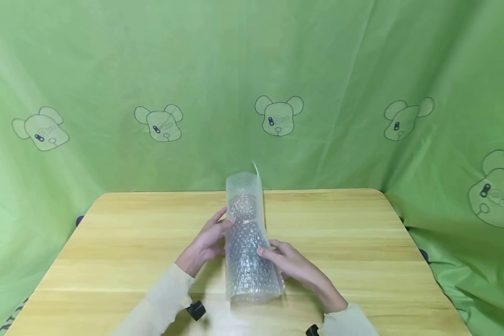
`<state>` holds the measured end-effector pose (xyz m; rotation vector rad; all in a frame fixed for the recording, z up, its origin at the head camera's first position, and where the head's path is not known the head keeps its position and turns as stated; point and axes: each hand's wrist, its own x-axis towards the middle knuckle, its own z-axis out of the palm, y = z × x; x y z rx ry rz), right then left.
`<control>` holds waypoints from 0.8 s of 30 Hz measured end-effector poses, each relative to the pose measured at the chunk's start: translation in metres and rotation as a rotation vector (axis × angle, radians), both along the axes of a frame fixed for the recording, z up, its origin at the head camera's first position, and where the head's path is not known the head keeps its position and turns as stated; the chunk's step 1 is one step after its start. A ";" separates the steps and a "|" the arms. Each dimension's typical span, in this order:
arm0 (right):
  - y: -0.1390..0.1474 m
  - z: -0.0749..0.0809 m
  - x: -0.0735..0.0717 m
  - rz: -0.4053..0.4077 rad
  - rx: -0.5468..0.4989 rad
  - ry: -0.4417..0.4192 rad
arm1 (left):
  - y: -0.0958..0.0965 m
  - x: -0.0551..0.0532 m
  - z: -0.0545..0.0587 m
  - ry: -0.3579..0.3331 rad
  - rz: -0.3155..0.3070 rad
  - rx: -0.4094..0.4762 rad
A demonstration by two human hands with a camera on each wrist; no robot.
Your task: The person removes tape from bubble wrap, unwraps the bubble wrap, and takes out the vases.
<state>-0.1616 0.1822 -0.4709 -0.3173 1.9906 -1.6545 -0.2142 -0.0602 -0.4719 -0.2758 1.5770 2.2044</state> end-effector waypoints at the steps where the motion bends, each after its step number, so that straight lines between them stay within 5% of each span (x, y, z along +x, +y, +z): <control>1: 0.000 -0.001 0.000 -0.003 0.000 0.000 | -0.001 -0.001 0.001 0.003 -0.007 -0.002; 12: -0.007 -0.003 0.000 -0.008 -0.014 -0.017 | -0.006 -0.002 0.005 0.038 -0.031 -0.054; 24: -0.007 -0.003 0.003 0.029 -0.035 -0.009 | -0.010 0.000 -0.005 0.099 -0.101 -0.056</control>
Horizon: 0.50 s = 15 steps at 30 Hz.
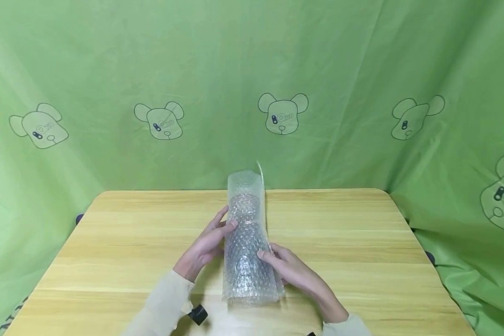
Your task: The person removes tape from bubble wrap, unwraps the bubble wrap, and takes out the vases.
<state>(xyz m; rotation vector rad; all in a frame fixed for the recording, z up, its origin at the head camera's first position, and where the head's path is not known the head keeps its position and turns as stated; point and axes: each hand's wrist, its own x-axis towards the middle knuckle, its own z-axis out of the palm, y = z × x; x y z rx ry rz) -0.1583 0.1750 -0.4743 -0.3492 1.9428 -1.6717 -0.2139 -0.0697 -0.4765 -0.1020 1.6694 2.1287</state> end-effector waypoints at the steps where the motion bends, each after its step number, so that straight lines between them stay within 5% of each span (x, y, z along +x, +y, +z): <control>1: 0.000 0.001 0.001 0.003 -0.002 0.002 | 0.000 0.000 0.000 0.000 -0.006 0.001; 15: -0.003 0.009 0.000 0.026 0.025 -0.006 | -0.002 -0.002 -0.003 0.018 -0.041 0.022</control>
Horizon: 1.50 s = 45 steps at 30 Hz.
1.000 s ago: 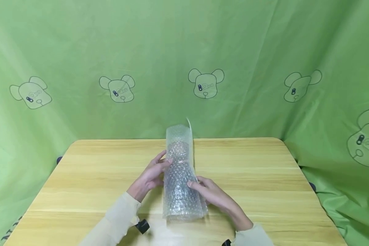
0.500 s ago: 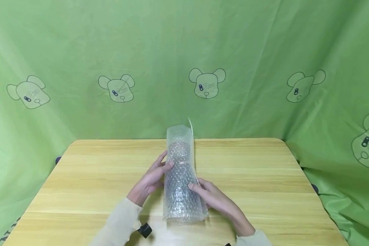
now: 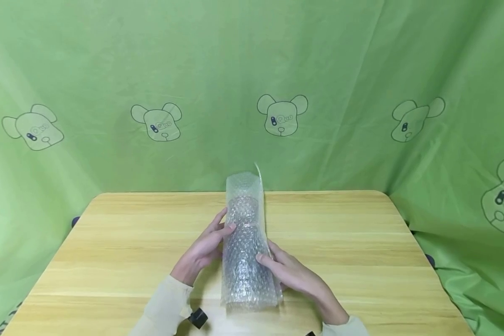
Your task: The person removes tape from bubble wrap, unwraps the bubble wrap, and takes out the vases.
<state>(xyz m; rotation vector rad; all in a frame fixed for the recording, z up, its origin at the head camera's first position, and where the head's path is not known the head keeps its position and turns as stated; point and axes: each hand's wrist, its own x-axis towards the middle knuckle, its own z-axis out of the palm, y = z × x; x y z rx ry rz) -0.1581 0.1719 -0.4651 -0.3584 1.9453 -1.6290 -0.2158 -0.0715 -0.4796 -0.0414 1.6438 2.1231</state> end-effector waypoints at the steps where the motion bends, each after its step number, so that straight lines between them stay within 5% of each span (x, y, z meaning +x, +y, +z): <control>1: 0.000 0.000 0.000 0.002 0.006 0.000 | -0.001 0.000 0.000 0.001 -0.005 0.003; 18: -0.008 -0.001 0.001 -0.004 0.052 0.067 | -0.012 0.008 -0.006 0.011 -0.016 0.050; 25: -0.002 -0.001 0.001 0.009 0.024 0.015 | -0.013 0.014 -0.006 0.012 -0.122 0.029; 31: 0.006 0.004 0.000 -0.023 0.150 0.042 | -0.008 0.016 0.000 0.034 -0.184 -0.013; 37: 0.014 0.015 -0.012 -0.091 0.208 0.227 | -0.003 0.014 0.002 0.051 -0.166 0.007; 45: 0.012 0.041 -0.035 -0.155 0.303 0.667 | -0.003 0.016 0.005 0.065 -0.191 -0.014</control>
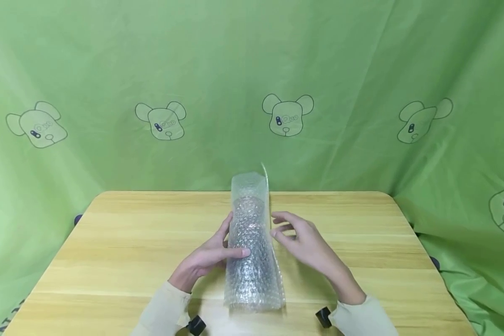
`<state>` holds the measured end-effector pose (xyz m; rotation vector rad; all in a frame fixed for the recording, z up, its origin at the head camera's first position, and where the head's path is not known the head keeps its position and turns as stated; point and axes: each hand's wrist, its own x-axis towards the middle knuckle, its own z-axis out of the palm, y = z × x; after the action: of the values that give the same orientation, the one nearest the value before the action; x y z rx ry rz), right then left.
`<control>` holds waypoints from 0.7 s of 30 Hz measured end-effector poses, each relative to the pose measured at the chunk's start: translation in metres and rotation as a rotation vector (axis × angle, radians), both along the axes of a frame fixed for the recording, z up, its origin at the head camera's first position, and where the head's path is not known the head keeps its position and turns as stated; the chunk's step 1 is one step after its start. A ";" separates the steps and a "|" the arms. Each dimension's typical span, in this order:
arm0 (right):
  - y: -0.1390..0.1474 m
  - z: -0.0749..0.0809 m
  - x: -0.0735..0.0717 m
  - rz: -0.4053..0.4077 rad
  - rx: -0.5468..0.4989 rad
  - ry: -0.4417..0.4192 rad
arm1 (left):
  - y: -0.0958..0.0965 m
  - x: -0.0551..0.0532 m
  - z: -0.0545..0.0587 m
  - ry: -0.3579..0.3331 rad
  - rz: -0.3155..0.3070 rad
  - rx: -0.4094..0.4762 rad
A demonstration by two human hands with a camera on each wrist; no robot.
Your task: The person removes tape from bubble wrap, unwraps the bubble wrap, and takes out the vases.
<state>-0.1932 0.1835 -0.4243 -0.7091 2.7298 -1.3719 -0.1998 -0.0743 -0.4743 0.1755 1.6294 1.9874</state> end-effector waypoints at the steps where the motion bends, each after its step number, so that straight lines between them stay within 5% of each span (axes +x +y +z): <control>1: -0.002 0.002 -0.003 0.008 0.000 0.030 | 0.000 0.000 0.000 0.005 0.001 -0.008; 10: -0.028 0.014 -0.028 0.151 0.219 0.253 | 0.000 -0.001 0.002 0.050 0.014 -0.036; 21: -0.043 0.018 -0.045 0.274 0.356 0.246 | 0.001 -0.001 0.002 0.056 -0.005 0.003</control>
<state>-0.2387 0.1406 -0.4058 -1.2262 2.8000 -0.7624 -0.2007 -0.0736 -0.4725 0.2380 1.6589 1.9983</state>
